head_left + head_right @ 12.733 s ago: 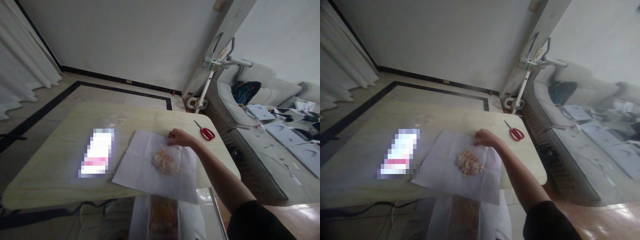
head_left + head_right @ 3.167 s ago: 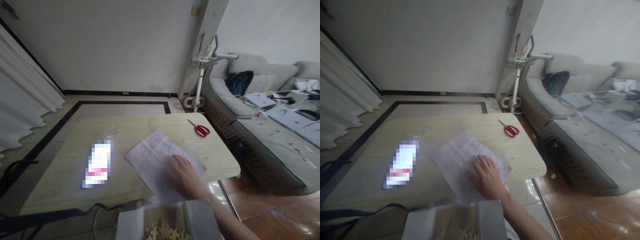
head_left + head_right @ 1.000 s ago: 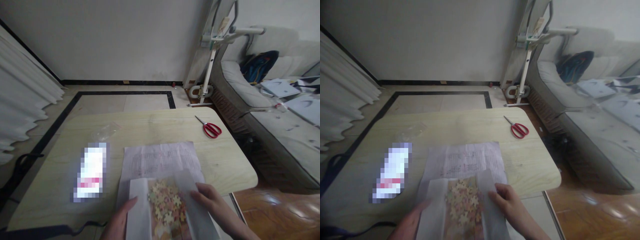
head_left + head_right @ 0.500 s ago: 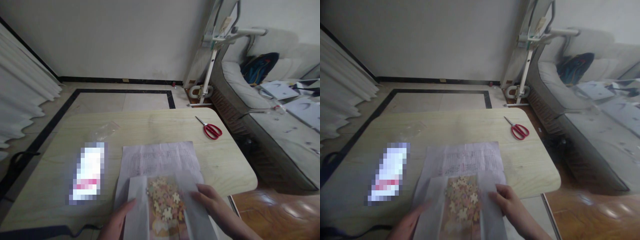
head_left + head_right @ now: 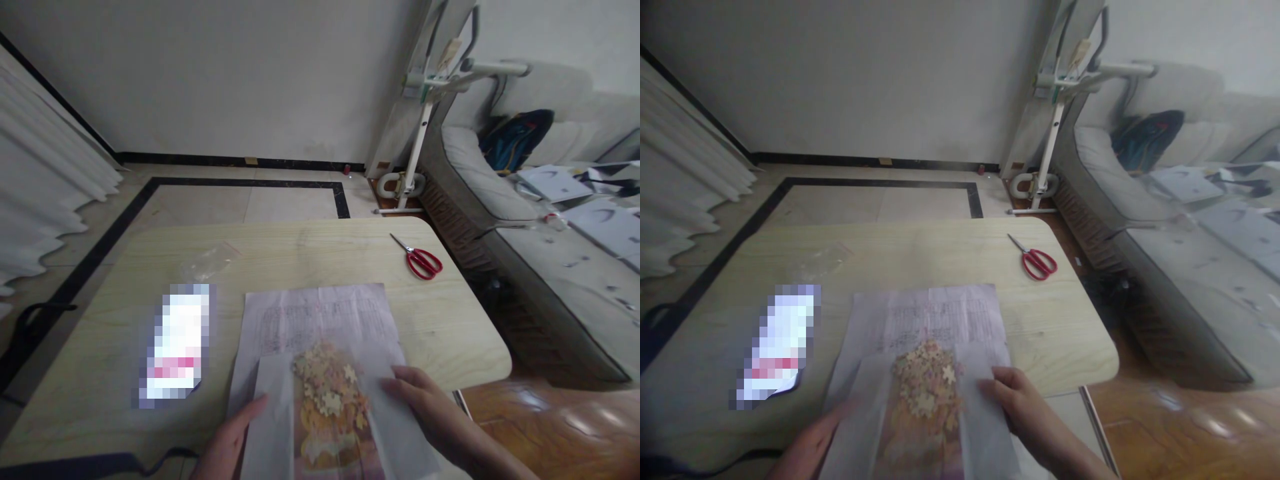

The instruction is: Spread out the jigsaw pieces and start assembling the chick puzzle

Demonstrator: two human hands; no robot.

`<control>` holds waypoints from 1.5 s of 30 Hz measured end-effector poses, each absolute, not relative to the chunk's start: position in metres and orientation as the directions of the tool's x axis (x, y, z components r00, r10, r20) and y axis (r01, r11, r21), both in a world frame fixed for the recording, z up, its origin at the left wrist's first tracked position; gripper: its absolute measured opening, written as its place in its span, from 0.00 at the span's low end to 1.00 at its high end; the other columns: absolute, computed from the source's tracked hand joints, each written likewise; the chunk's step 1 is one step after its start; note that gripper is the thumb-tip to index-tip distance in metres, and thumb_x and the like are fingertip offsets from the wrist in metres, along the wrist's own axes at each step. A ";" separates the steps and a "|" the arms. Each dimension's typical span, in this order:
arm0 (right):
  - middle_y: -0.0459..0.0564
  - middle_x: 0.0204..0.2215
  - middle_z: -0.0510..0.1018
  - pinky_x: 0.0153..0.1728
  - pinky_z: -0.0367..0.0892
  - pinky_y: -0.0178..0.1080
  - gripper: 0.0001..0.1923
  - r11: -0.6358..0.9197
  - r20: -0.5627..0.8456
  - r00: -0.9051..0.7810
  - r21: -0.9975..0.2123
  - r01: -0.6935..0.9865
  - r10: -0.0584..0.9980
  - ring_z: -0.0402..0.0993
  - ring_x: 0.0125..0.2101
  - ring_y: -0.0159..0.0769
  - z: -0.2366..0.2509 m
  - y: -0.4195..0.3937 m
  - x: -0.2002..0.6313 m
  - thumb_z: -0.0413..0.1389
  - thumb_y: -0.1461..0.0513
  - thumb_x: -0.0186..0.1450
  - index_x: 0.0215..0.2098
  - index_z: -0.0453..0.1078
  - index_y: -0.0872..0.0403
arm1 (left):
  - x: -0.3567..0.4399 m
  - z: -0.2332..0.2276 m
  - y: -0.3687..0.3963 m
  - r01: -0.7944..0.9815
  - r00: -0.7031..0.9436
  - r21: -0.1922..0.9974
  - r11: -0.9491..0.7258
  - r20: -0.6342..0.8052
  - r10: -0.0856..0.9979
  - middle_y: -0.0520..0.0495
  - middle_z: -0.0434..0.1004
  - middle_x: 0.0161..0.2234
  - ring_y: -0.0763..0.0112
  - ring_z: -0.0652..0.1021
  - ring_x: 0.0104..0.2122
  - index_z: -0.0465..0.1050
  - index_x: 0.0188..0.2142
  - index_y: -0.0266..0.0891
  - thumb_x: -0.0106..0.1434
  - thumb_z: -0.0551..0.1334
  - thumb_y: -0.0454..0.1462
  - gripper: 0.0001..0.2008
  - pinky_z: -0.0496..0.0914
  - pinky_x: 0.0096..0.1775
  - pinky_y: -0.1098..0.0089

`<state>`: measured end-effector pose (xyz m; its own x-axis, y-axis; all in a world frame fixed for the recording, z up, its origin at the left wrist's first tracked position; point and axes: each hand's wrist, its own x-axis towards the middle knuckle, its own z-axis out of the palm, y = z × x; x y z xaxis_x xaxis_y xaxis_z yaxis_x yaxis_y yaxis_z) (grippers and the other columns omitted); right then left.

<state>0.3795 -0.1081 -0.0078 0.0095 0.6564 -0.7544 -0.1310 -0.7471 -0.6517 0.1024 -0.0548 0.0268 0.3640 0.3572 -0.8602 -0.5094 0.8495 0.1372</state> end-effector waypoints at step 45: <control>0.50 0.27 0.79 0.26 0.68 0.34 0.12 -0.756 -0.819 -0.087 -0.476 -0.449 0.567 0.74 0.24 0.35 0.033 -0.133 0.366 0.59 0.56 0.57 0.35 0.72 0.55 | 0.093 0.016 -0.084 -0.402 0.441 0.138 0.905 -0.837 0.323 0.37 0.80 0.44 0.46 0.75 0.51 0.68 0.57 0.31 0.57 0.64 0.38 0.28 0.68 0.54 0.52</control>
